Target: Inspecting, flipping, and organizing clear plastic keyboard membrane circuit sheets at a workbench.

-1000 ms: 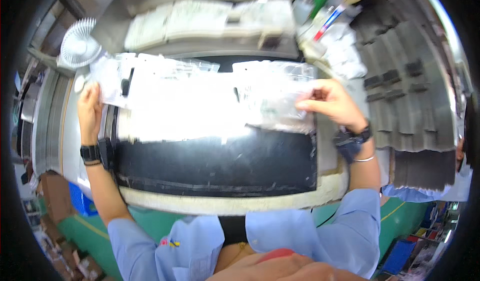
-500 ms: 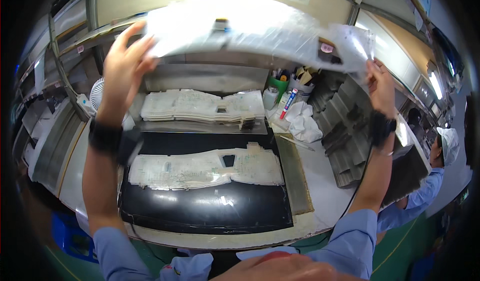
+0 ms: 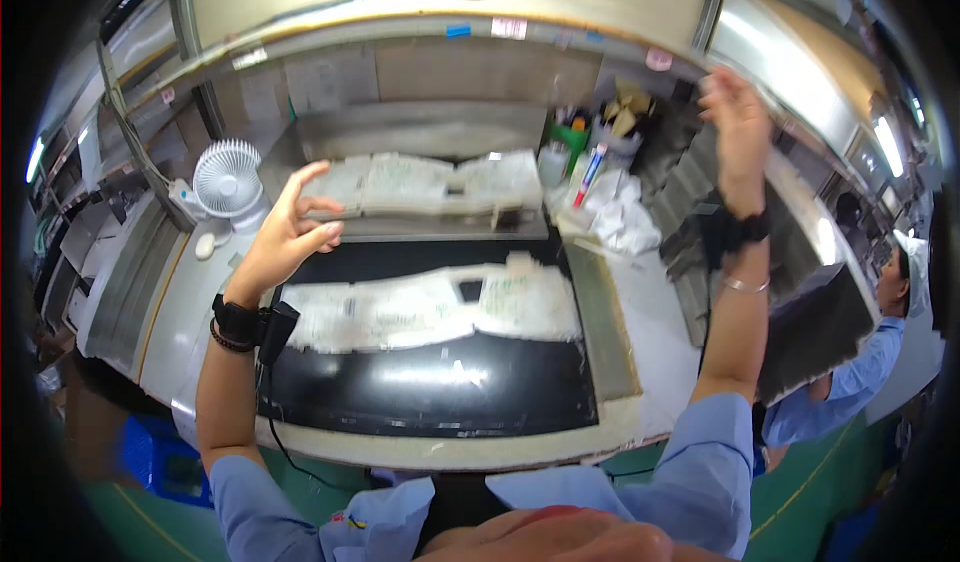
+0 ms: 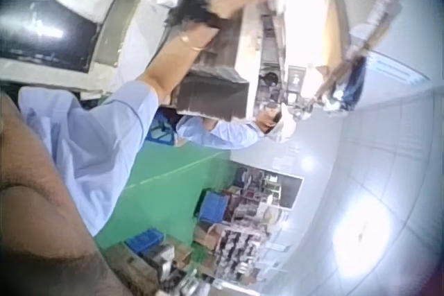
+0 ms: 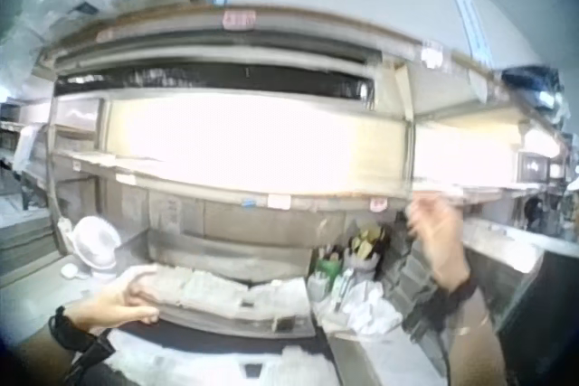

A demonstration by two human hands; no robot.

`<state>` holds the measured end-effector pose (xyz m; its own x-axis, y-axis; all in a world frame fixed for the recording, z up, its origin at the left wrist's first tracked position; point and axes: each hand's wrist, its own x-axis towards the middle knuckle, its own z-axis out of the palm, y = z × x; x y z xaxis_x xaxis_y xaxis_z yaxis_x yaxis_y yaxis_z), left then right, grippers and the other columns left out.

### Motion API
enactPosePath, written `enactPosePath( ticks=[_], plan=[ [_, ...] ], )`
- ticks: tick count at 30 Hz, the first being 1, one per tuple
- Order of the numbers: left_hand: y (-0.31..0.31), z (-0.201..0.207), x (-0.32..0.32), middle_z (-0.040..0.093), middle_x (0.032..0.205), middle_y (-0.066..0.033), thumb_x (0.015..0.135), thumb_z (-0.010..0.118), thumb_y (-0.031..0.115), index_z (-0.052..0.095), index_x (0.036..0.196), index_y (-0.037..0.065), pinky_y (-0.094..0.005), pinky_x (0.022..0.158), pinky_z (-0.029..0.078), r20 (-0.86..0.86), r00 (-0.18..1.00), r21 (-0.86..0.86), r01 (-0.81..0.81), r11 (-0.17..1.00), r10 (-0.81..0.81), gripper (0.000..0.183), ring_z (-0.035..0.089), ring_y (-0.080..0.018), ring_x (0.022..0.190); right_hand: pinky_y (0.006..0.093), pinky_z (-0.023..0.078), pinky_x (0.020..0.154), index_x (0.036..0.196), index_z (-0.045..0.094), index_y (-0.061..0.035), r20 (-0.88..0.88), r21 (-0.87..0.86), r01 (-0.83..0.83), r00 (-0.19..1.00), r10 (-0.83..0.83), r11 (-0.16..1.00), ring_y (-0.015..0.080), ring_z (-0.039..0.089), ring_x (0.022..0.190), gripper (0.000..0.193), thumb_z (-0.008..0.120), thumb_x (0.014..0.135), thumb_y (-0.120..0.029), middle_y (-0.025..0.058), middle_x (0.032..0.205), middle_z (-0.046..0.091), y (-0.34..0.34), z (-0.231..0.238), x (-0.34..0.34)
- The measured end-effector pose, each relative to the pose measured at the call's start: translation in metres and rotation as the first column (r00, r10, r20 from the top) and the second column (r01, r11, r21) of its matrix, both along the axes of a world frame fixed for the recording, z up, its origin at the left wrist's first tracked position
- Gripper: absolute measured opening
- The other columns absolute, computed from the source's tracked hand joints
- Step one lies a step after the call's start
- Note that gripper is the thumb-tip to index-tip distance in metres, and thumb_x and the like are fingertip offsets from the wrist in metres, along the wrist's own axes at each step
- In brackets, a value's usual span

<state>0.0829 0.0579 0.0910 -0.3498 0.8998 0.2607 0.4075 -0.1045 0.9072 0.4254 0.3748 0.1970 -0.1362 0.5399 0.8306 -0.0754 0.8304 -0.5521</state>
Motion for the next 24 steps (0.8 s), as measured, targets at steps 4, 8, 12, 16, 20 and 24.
enactPosePath(
  ticks=[4, 8, 12, 16, 20, 24],
  plan=[
    [-0.044, -0.069, -0.041, 0.052, 0.107, -0.0187, 0.064, 0.074, 0.018, 0.027, 0.132, 0.011, -0.0363, 0.083, 0.042, -0.499, 0.852, -0.275, -0.328, 0.904, 0.157, 0.082, 0.051, -0.0283, 0.098, 0.0265, 0.045, 0.071, 0.109, 0.055, -0.0044, 0.67, -0.165, -0.212, 0.693, 0.267, 0.963, 0.0161, 0.056, 0.081, 0.044, 0.069, 0.072, -0.023, 0.0065, 0.094, 0.06, -0.054, -0.127, -0.035],
    [-0.048, -0.098, -0.058, 0.05, 0.109, -0.0183, 0.058, 0.077, 0.022, 0.036, 0.127, 0.011, -0.0362, 0.089, 0.035, -0.648, 0.76, -0.243, -0.273, 0.931, 0.054, 0.081, 0.047, -0.031, 0.102, 0.0366, 0.038, 0.086, 0.111, 0.054, -0.0055, 0.862, 0.08, -0.206, 0.505, 0.036, 0.975, 0.0267, 0.048, 0.099, 0.055, 0.071, 0.067, -0.034, 0.0121, 0.108, 0.053, -0.037, -0.206, -0.035],
    [-0.047, -0.095, -0.053, 0.049, 0.094, -0.0107, 0.059, 0.076, 0.018, 0.05, 0.103, 0.005, -0.0316, 0.083, 0.037, -0.539, 0.839, -0.353, -0.306, 0.884, 0.076, 0.052, 0.048, -0.0238, 0.091, 0.0366, 0.036, 0.088, 0.104, 0.056, -0.0037, 0.883, -0.055, -0.165, 0.452, 0.126, 0.985, 0.0279, 0.045, 0.102, 0.052, 0.072, 0.065, -0.034, 0.0127, 0.106, 0.051, -0.034, -0.218, -0.033],
    [-0.059, -0.111, -0.069, 0.05, 0.081, 0.0, 0.069, 0.067, 0.01, 0.053, 0.086, 0.004, -0.0223, 0.072, 0.038, -0.254, 0.94, -0.218, -0.286, 0.933, 0.229, 0.023, 0.048, -0.0109, 0.078, 0.0273, 0.041, 0.072, 0.093, 0.057, -0.0021, 0.679, -0.364, -0.204, 0.61, 0.409, 0.909, 0.0163, 0.052, 0.079, 0.031, 0.07, 0.068, -0.016, 0.0052, 0.083, 0.056, -0.035, -0.227, -0.036],
    [-0.06, -0.113, -0.079, 0.054, 0.073, 0.0037, 0.079, 0.06, 0.009, 0.056, 0.083, 0.003, -0.0185, 0.063, 0.039, -0.087, 0.931, -0.13, -0.364, 0.922, 0.356, 0.008, 0.05, -0.0057, 0.067, 0.0178, 0.039, 0.06, 0.097, 0.056, -0.0015, 0.442, -0.601, -0.235, 0.698, 0.563, 0.764, 0.0037, 0.047, 0.065, 0.02, 0.061, 0.078, -0.008, -0.0022, 0.073, 0.055, -0.038, -0.23, -0.039],
    [-0.061, -0.118, -0.091, 0.056, 0.074, 0.0015, 0.081, 0.059, 0.011, 0.058, 0.086, 0.002, -0.0181, 0.062, 0.04, -0.006, 0.917, -0.093, -0.398, 0.913, 0.399, 0.01, 0.05, -0.0051, 0.066, 0.0173, 0.039, 0.064, 0.102, 0.055, -0.0009, 0.377, -0.616, -0.27, 0.724, 0.578, 0.74, 0.0029, 0.049, 0.071, 0.02, 0.054, 0.084, -0.009, -0.0015, 0.081, 0.057, -0.039, -0.23, -0.045]
  ],
)
